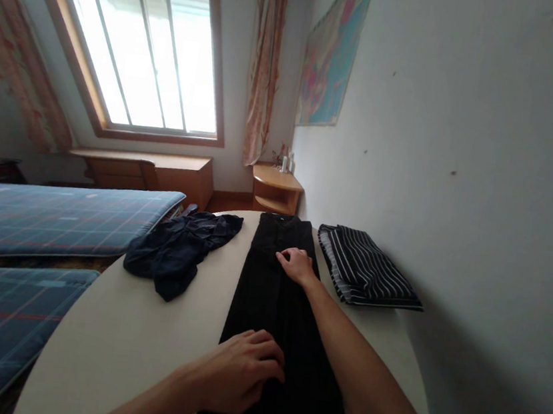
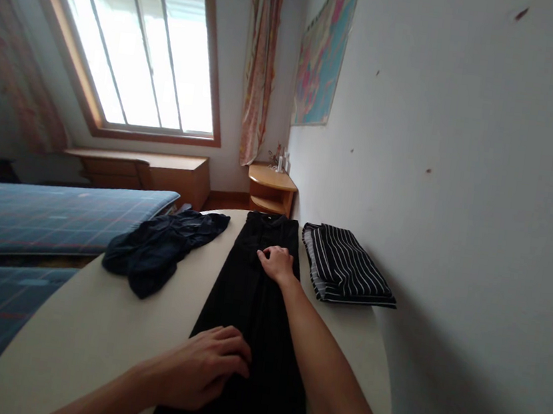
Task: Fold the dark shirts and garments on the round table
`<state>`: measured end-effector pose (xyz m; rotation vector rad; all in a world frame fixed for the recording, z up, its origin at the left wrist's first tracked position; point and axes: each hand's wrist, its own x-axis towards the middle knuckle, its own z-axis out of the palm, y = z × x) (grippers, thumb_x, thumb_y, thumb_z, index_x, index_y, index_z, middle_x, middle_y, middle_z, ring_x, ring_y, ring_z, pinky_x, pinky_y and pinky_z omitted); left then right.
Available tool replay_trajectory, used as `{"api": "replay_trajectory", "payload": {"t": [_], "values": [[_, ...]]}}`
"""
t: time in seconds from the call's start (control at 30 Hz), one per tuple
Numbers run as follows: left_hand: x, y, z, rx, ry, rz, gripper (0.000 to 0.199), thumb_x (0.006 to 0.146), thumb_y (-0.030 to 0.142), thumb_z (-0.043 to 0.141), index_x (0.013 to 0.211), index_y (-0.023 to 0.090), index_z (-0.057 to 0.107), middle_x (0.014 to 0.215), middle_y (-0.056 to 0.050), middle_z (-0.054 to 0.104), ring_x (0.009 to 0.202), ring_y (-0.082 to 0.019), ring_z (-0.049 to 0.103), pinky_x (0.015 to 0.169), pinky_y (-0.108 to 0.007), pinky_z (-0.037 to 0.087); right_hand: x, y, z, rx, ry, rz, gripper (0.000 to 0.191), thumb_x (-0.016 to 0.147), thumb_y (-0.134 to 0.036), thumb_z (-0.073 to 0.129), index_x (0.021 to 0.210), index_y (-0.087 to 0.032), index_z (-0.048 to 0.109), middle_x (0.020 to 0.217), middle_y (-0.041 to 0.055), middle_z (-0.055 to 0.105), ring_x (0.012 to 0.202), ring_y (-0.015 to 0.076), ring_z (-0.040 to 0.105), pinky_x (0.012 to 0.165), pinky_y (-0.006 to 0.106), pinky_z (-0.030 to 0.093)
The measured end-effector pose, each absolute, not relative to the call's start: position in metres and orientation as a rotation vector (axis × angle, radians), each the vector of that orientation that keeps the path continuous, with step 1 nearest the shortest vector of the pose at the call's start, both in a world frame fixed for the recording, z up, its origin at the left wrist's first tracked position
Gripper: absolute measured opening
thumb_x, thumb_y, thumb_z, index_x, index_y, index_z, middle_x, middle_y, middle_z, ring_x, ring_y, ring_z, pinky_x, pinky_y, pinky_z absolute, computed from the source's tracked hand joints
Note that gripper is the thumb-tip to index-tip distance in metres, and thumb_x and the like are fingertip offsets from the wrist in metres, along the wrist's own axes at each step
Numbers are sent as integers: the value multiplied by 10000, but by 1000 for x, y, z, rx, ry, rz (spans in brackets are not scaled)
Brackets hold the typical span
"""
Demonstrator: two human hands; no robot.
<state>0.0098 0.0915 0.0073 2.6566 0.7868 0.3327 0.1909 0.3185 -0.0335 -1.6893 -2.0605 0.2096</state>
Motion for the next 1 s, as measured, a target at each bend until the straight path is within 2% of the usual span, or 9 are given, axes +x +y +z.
{"api": "replay_trajectory", "payload": {"t": [0.27, 0.43, 0.53, 0.63, 0.7, 0.77, 0.83, 0.9, 1.0], "values": [[2, 98, 5, 2675, 811, 346, 203, 925, 135, 505, 1022, 273, 617, 1079, -13, 635, 1127, -180, 531, 1014, -322, 404, 165, 341, -22, -1748, -2092, 259, 387, 880, -526, 562, 1021, -209, 733, 1188, 121, 682, 1175, 321, 555, 939, 436, 442], [-4, 96, 18, 2614, 718, 491, 283, 791, 62, 506, 1000, 247, 553, 1094, -23, 642, 1187, -195, 517, 1093, -348, 360, 147, 349, -18, -1710, -2038, 331, 352, 961, -436, 443, 1167, -225, 636, 1190, 81, 689, 1167, 249, 581, 976, 398, 412], [-4, 94, 20, 2598, 711, 499, 336, 769, 64, 499, 1038, 258, 554, 1085, -20, 657, 1223, -201, 512, 1131, -376, 330, 144, 350, -20, -1722, -2025, 397, 326, 935, -378, 488, 1199, -214, 586, 1162, 81, 696, 1113, 241, 612, 964, 401, 408], [-2, 94, 11, 2610, 728, 411, 402, 819, 118, 529, 1188, 275, 553, 1302, -33, 596, 1339, -228, 437, 1164, -416, 298, 143, 348, -21, -1743, -2068, 332, 364, 910, -355, 527, 1241, -204, 550, 1102, 100, 706, 1084, 260, 620, 971, 427, 384], [-1, 94, 6, 2603, 746, 349, 498, 836, 187, 573, 1319, 281, 500, 1491, -53, 449, 1414, -277, 347, 1166, -468, 298, 144, 346, -19, -1743, -2144, 206, 404, 923, -377, 515, 1288, -203, 527, 1103, 121, 699, 1111, 275, 602, 992, 438, 355], [-2, 94, 4, 2600, 764, 310, 580, 838, 232, 601, 1394, 283, 447, 1568, -64, 342, 1441, -311, 299, 1157, -505, 308, 148, 345, -15, -1756, -2225, 99, 428, 949, -403, 468, 1327, -207, 512, 1125, 137, 689, 1134, 283, 589, 997, 438, 349], [-2, 94, 4, 2627, 762, 304, 555, 864, 238, 591, 1399, 286, 453, 1554, -58, 367, 1427, -297, 328, 1151, -489, 322, 155, 346, -10, -1779, -2272, 67, 421, 974, -371, 400, 1349, -212, 507, 1162, 140, 680, 1144, 280, 588, 982, 427, 370], [0, 94, 5, 2677, 745, 329, 453, 910, 238, 561, 1356, 295, 502, 1469, -40, 475, 1363, -255, 420, 1133, -439, 355, 166, 348, -4, -1791, -2308, 72, 399, 968, -280, 364, 1319, -219, 542, 1179, 124, 681, 1125, 262, 605, 943, 392, 406], [4, 95, 2, 2767, 764, 362, 307, 955, 248, 549, 1251, 318, 588, 1271, -13, 604, 1170, -198, 565, 1041, -369, 438, 188, 351, 4, -1774, -2402, 121, 354, 901, -176, 421, 1151, -243, 661, 1145, 67, 708, 1071, 226, 637, 883, 326, 444]]}}
